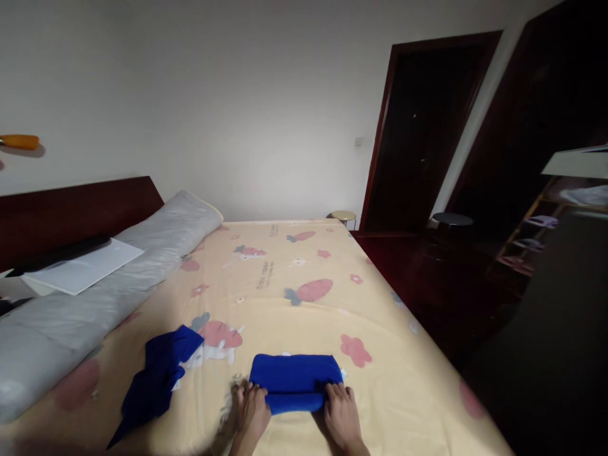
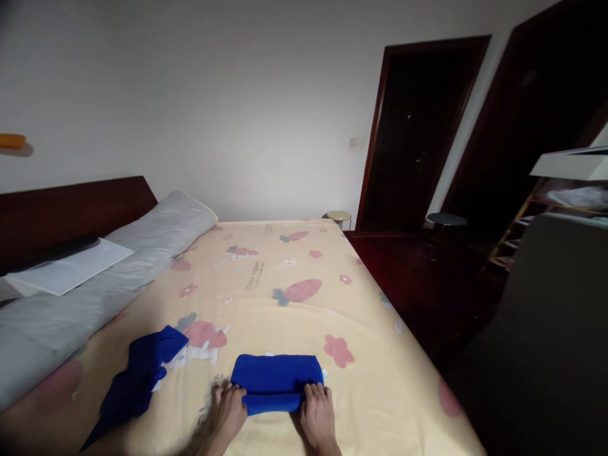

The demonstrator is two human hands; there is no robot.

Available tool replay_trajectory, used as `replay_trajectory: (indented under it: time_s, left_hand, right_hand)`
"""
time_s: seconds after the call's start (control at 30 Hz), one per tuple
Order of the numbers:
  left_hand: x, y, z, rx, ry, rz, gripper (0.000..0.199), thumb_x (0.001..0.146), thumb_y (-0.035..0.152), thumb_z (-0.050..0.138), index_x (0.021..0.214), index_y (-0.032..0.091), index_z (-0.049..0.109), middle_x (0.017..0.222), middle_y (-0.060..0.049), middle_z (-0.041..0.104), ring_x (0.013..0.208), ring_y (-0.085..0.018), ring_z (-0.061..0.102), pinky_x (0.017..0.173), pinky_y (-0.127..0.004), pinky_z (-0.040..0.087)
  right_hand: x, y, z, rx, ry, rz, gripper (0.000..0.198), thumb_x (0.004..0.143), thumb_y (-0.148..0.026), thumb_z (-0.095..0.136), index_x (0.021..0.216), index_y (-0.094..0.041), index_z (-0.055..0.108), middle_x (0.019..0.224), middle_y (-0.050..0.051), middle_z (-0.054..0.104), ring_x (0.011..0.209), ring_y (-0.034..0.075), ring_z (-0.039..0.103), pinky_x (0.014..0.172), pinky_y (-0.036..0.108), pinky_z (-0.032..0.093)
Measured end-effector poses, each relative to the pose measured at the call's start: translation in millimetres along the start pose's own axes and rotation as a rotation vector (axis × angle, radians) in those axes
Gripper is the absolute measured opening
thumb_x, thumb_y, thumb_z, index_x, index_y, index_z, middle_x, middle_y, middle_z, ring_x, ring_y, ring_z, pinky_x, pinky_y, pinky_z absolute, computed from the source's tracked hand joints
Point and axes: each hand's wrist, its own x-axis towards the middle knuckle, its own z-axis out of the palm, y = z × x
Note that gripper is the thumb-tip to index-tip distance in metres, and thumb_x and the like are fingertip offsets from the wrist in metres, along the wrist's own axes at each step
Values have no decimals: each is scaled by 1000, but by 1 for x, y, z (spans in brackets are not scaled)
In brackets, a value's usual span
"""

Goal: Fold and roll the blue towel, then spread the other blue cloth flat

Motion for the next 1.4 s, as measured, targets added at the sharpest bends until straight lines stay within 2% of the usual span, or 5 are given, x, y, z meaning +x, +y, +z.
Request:
replay_trajectory:
  time_s: [0.57, 0.83, 1.03, 1.23, 1.4]
  left_hand:
    - [12, 37, 19, -95, 30, 411, 52, 88, 12, 32, 136, 20, 51, 141, -6, 54, 130, -17, 49, 110, -38, 42]
    - [15, -19, 19, 21, 144, 315, 45, 99, 35, 28, 138, 25, 47, 144, -3, 49, 134, -17, 46, 109, -41, 39]
    - [13, 7, 36, 78, 191, 151, 45, 97, 30, 28, 138, 25, 47, 147, -3, 45, 137, -22, 41, 114, -53, 28]
    - [24, 57, 37, -26, -25, 209, 49, 98, 31, 21, 144, 26, 36, 152, -1, 34, 141, -16, 33, 114, -42, 33]
    - [40, 39, 17, -25, -131, 294, 50, 98, 44, 24, 144, 30, 37, 153, 1, 32, 143, -17, 31, 117, -47, 28]
  right_hand:
    - [20, -40, 11, 138, -190, -205, 51, 97, -39, 26, 141, -19, 45, 144, 5, 49, 137, 23, 41, 117, 48, 29]
    - [27, 9, 3, -12, -137, -25, 58, 97, -48, 25, 140, -14, 45, 148, 7, 41, 141, 26, 33, 118, 51, 28]
    - [30, -18, -2, -29, -194, 53, 59, 97, -42, 22, 142, -8, 40, 152, 10, 32, 145, 26, 24, 120, 51, 20]
    - [39, -66, -3, 139, -354, -153, 54, 92, -28, 27, 145, -19, 38, 153, 5, 33, 144, 21, 27, 118, 44, 27]
    - [51, -50, -3, 54, -348, -39, 58, 95, -41, 24, 144, -15, 38, 154, 9, 30, 145, 24, 25, 118, 49, 24]
